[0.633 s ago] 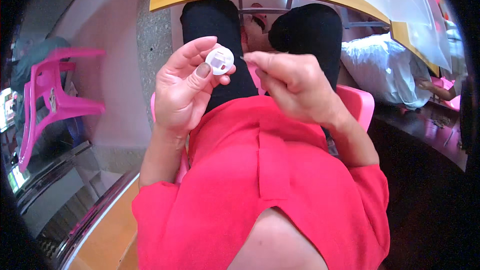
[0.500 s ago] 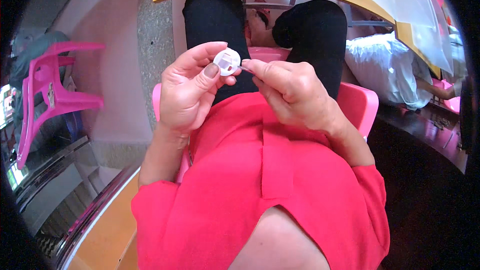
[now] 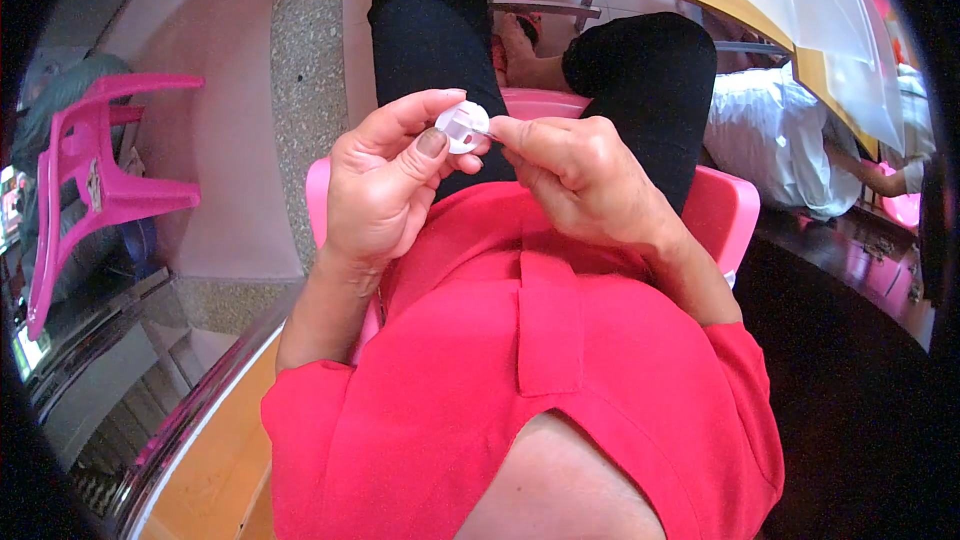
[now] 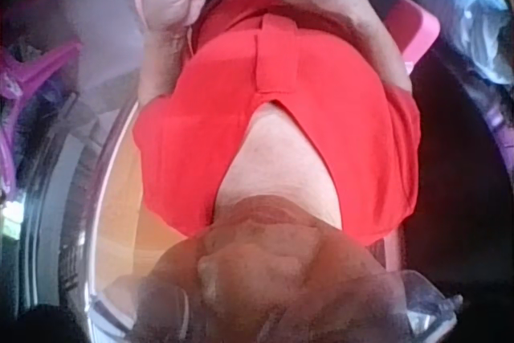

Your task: The person assembles small white plastic components by hand, using a thin metal pick for adjustment.

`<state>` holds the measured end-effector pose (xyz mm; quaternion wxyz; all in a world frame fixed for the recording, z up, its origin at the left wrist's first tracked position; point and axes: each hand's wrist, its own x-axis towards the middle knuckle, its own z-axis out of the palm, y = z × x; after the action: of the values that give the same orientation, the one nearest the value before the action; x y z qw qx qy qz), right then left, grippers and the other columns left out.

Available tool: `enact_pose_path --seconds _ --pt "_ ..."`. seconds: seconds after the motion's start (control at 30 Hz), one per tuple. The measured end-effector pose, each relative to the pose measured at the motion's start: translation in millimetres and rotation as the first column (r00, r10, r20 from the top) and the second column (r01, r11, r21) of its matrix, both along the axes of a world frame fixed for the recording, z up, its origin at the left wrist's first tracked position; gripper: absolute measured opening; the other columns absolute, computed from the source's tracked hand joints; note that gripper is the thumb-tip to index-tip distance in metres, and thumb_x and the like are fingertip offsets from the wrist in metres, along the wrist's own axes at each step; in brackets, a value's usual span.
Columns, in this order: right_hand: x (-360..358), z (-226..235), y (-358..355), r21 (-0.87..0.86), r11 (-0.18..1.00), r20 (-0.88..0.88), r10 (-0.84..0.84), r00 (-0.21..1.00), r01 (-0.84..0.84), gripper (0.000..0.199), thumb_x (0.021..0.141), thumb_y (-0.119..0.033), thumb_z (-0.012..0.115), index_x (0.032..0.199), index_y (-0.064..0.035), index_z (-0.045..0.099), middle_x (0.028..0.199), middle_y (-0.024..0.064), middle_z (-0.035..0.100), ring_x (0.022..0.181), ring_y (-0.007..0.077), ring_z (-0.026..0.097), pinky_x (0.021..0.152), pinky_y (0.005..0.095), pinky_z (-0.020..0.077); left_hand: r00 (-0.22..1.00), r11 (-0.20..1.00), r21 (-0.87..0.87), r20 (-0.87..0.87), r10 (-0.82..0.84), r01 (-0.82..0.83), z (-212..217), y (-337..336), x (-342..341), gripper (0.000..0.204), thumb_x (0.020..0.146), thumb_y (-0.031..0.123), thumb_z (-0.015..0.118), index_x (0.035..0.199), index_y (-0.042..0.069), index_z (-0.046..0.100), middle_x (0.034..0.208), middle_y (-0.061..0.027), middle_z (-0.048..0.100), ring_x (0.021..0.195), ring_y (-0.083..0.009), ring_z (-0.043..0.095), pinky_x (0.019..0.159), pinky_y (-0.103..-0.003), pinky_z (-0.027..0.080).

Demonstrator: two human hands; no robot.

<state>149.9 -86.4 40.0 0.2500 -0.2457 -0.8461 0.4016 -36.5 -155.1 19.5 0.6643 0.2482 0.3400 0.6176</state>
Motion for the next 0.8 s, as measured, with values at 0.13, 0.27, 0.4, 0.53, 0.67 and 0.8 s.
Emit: enact_pose_path --seconds 0.13,0.27,0.4,0.53,0.67,0.8 --pt "-5 -3 -1 -0.162 0.986 -0.069 -0.046 0.997 0.034 0.011 0.080 0.002 0.051 0.090 0.0015 0.056 0.067 0.0218 0.055 0.062 0.0359 0.059 0.054 0.0392 0.0451 0.999 0.999 0.015 -0.026 0.029 -0.029 -6 0 2 0.030 0.090 0.002 0.054 0.119 -0.006 0.054 0.106 -0.0189 0.062 0.088 -0.0228 0.063 0.079 -0.033 0.054" --pt "-9 1 -1 -0.348 0.933 0.005 -0.098 0.995 0.093 0.008 0.082 0.000 0.050 0.086 0.0018 0.057 0.067 0.0229 0.055 0.061 0.0350 0.059 0.054 0.0386 0.0447 0.994 0.994 0.077 -0.070 0.083 -0.077 -13 1 6 0.030 0.091 0.002 0.053 0.119 -0.006 0.053 0.106 -0.0186 0.062 0.088 -0.0224 0.063 0.079 -0.033 0.054" --pt "-12 -1 -2 -0.420 0.896 -0.006 -0.158 0.987 0.141 0.009 0.083 -0.001 0.049 0.085 0.0024 0.057 0.068 0.0230 0.056 0.062 0.0354 0.060 0.055 0.0397 0.0450 0.995 0.996 0.001 -0.044 0.084 -0.084 -14 5 5 0.029 0.091 0.002 0.053 0.118 -0.005 0.054 0.105 -0.0178 0.062 0.089 -0.0222 0.063 0.078 -0.032 0.054" --pt "-10 -4 -5 -0.134 0.974 0.101 -0.169 0.980 0.182 0.011 0.081 -0.001 0.050 0.089 0.0023 0.057 0.068 0.0225 0.057 0.066 0.0382 0.061 0.056 0.0436 0.0469 0.996 0.996 -0.032 0.002 0.084 -0.084 -16 9 5 0.028 0.091 0.002 0.053 0.117 -0.005 0.054 0.104 -0.0173 0.063 0.089 -0.0223 0.063 0.078 -0.032 0.054" --pt "-8 -5 -6 0.018 0.985 0.202 -0.174 0.964 0.174 0.029 0.080 0.005 0.056 0.109 0.0038 0.057 0.074 0.0197 0.060 0.062 0.0305 0.062 0.054 0.0333 0.0478 0.998 0.996 -0.064 0.027 0.064 -0.062 -18 10 6 0.027 0.091 0.002 0.053 0.117 -0.005 0.054 0.103 -0.0168 0.063 0.088 -0.0224 0.064 0.078 -0.033 0.055" --pt "-9 -4 -6 0.112 0.979 0.290 -0.196 0.937 0.170 0.033 0.076 0.005 0.057 0.110 0.0024 0.056 0.075 0.0190 0.060 0.064 0.0335 0.062 0.055 0.0366 0.0498 0.998 0.995 -0.083 0.031 0.062 -0.060 -20 11 6 0.027 0.091 0.002 0.053 0.117 -0.004 0.054 0.103 -0.0163 0.063 0.088 -0.0224 0.064 0.078 -0.033 0.055"
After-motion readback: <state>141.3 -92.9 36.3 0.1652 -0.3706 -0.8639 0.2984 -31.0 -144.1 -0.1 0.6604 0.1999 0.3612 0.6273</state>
